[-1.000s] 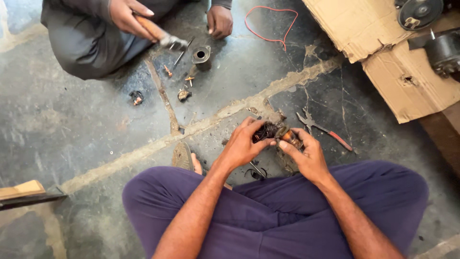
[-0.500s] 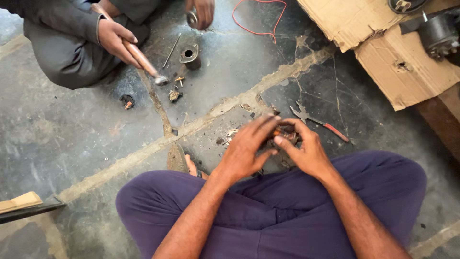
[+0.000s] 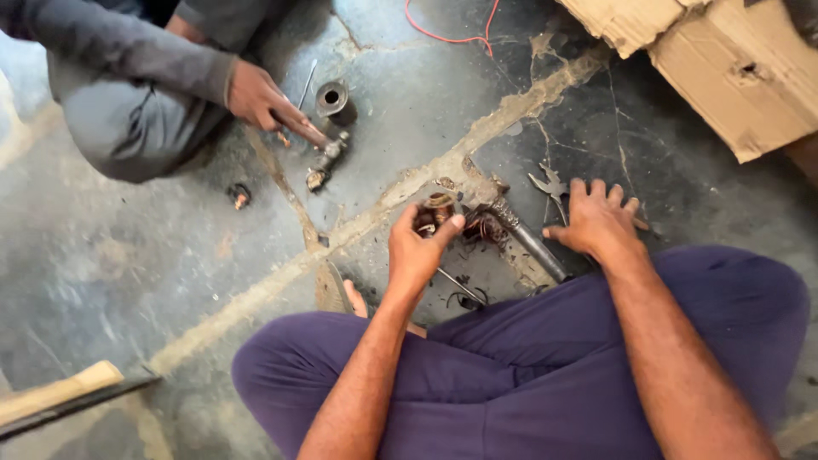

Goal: The person sits on the floor and uses pliers to strip and manipulate copper wires on a cylindrical electrical component. A second person works nearby with a hammer on a separate metal part.

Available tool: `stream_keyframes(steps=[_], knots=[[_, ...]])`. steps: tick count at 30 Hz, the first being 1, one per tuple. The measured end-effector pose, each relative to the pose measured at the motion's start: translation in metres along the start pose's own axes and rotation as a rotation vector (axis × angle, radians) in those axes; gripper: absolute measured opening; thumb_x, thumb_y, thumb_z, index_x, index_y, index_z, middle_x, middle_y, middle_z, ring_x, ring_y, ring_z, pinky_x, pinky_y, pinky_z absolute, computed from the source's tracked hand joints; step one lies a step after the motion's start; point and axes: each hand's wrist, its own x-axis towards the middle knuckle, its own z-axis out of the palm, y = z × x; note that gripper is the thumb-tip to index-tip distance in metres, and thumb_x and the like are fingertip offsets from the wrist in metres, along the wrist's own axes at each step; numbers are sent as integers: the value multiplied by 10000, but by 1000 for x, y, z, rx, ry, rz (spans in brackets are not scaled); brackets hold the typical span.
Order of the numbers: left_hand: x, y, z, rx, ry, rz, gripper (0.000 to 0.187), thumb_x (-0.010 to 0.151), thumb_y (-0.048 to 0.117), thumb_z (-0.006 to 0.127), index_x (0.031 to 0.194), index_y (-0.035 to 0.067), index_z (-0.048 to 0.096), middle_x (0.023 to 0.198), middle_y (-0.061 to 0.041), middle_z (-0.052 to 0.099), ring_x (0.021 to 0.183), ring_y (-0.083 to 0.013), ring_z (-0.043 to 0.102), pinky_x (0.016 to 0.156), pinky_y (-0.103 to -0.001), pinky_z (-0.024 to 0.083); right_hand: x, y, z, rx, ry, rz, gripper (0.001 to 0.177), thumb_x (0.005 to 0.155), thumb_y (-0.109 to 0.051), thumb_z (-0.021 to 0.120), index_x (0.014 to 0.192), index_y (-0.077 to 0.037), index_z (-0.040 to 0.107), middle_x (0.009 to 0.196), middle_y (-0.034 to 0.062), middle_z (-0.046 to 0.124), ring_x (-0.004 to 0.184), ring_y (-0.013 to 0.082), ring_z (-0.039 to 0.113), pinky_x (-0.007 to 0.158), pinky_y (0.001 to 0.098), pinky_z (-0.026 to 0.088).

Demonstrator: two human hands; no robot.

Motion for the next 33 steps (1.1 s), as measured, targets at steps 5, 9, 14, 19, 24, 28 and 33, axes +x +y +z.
stream_keyframes(steps=[5,9,14,19,24,28,33], knots=[[9,-17,-4,-709,-93,-41,534,823,129,830,1310,37,634,1147,-70,702,1065,-180,666,949,-309,525,6,11,29,-11,-36,68,807,747,-325,883,1424,-100,505,1384,238,559,1225,478,604,1038,699,412],[8,-22,-6,-900,-135,19,505,874,77,786,1323,12,564,1189,-111,693,1138,-216,682,1023,-343,526,16,21,45,152,-29,89,760,726,-293,891,1309,48,540,1235,312,638,1125,486,664,976,611,504],[5,-21,-10,-942,-124,118,480,898,9,757,1332,0,552,1220,-136,690,1122,-209,667,1033,-347,530,29,21,42,714,-17,191,518,909,-243,740,1207,158,602,1091,322,663,1003,432,644,879,522,510],[8,-27,-13,-924,6,122,490,887,27,768,1328,22,556,1197,-95,681,1109,-196,675,1004,-335,548,-15,10,12,2017,-254,-98,537,835,25,556,1370,-4,514,986,56,667,836,160,662,698,335,641],[20,-30,-17,-912,151,53,464,887,107,789,1297,84,572,1133,-41,684,1044,-159,684,896,-320,562,-73,-25,-14,1717,-588,-529,494,924,-106,604,1415,-84,561,844,58,670,719,152,654,482,272,539],[29,-28,-23,-874,201,91,431,903,131,805,1268,69,583,1099,-36,689,992,-155,683,898,-323,571,-78,-72,-1,1388,-646,-370,420,961,-193,595,1367,-109,661,771,7,631,644,106,545,485,261,409],[31,-22,-23,-798,212,143,463,899,134,806,1292,42,580,1110,-48,692,1006,-147,681,912,-310,556,-66,-90,26,1145,-449,-334,337,1063,-298,518,1233,-53,675,727,25,606,637,114,567,583,285,493]])
